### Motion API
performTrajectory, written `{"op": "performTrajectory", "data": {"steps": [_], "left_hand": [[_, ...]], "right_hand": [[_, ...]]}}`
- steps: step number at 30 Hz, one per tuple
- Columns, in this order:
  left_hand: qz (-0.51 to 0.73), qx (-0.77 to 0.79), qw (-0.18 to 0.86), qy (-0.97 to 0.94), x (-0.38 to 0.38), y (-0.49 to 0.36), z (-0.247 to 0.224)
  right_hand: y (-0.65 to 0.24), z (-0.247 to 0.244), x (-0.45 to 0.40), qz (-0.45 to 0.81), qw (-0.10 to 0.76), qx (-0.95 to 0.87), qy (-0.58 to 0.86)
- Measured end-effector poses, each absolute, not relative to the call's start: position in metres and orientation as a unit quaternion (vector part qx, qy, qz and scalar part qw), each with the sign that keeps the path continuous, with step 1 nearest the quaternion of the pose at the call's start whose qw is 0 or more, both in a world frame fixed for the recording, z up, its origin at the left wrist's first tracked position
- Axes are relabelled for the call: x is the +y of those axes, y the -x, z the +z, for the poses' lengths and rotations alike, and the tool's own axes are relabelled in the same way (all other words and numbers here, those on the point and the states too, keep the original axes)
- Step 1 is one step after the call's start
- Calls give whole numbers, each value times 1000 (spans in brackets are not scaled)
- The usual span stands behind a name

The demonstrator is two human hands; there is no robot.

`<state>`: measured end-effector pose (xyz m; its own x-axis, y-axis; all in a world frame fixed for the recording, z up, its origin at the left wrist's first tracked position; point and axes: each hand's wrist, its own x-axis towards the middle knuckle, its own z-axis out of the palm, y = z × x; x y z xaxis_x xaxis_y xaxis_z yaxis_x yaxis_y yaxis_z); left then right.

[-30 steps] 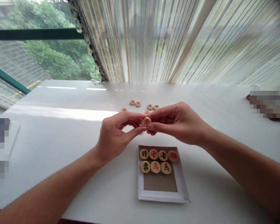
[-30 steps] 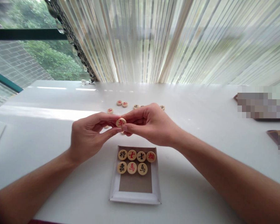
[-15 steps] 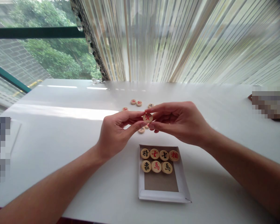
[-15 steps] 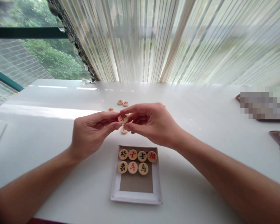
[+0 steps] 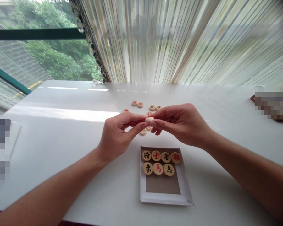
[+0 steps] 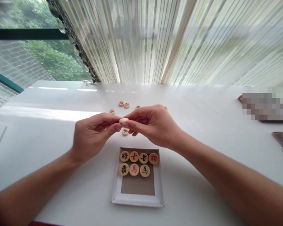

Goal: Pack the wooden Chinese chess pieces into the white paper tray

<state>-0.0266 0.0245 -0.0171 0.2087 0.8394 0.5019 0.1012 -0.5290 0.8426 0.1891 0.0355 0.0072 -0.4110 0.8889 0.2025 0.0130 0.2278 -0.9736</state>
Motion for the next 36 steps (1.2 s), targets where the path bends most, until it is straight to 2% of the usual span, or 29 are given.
{"op": "performTrajectory", "data": {"steps": [15, 24, 36], "left_hand": [[519, 305, 392, -695, 21, 25, -18], [488, 308, 293, -763, 19, 25, -15], [507, 302, 413, -694, 21, 26, -16]], "right_hand": [[-189, 14, 38, 627, 348, -609, 339], [-186, 9, 37, 625, 329, -601, 374], [-190, 9, 39, 696, 340, -548, 315]]}}
